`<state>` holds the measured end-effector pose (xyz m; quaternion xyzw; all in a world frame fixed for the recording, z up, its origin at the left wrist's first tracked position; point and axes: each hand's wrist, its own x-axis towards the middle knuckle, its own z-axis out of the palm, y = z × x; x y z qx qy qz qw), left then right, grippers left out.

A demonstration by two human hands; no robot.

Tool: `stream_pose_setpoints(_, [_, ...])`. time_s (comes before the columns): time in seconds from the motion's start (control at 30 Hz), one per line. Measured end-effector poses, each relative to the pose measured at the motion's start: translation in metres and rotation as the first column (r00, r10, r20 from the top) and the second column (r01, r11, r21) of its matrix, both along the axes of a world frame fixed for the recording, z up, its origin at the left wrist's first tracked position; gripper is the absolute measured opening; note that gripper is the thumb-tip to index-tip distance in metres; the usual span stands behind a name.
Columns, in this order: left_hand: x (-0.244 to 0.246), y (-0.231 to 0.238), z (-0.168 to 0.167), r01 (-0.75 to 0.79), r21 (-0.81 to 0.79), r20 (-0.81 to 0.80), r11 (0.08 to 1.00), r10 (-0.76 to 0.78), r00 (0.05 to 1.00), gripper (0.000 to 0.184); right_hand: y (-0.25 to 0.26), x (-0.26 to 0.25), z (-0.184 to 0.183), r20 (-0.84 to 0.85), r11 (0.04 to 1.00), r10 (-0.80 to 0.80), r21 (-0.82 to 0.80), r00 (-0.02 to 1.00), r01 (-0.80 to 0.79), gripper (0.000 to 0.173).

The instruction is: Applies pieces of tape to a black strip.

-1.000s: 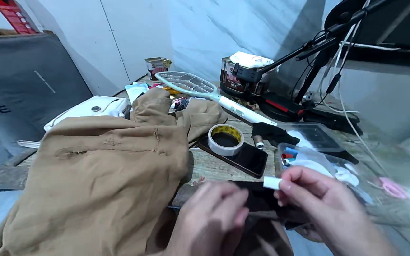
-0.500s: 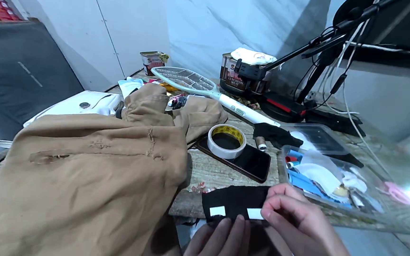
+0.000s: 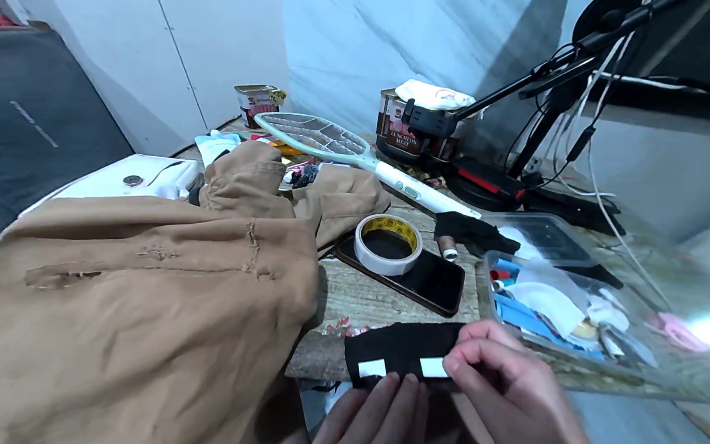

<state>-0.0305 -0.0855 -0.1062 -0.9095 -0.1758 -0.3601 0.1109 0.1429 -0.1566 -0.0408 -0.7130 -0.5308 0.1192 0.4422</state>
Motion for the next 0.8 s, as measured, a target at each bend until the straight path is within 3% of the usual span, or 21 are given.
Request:
stream_pose_setpoints(0.33, [0.003, -0.002, 0.007, -0.012, -0.021, 0.013, 1.0, 0.012, 1.0, 0.025, 0.003, -0.005, -0.01, 0.196, 0.993, -0.081, 0.101, 0.977, 0.062, 0.013])
stream_pose_setpoints(0.8, [0.014, -0.009, 0.013, -0.102, -0.035, -0.026, 0.994, 0.101, 0.995, 0.024, 0.004, -0.014, -0.013, 0.25, 0.984, -0.164, 0.112, 0.954, 0.14, 0.014])
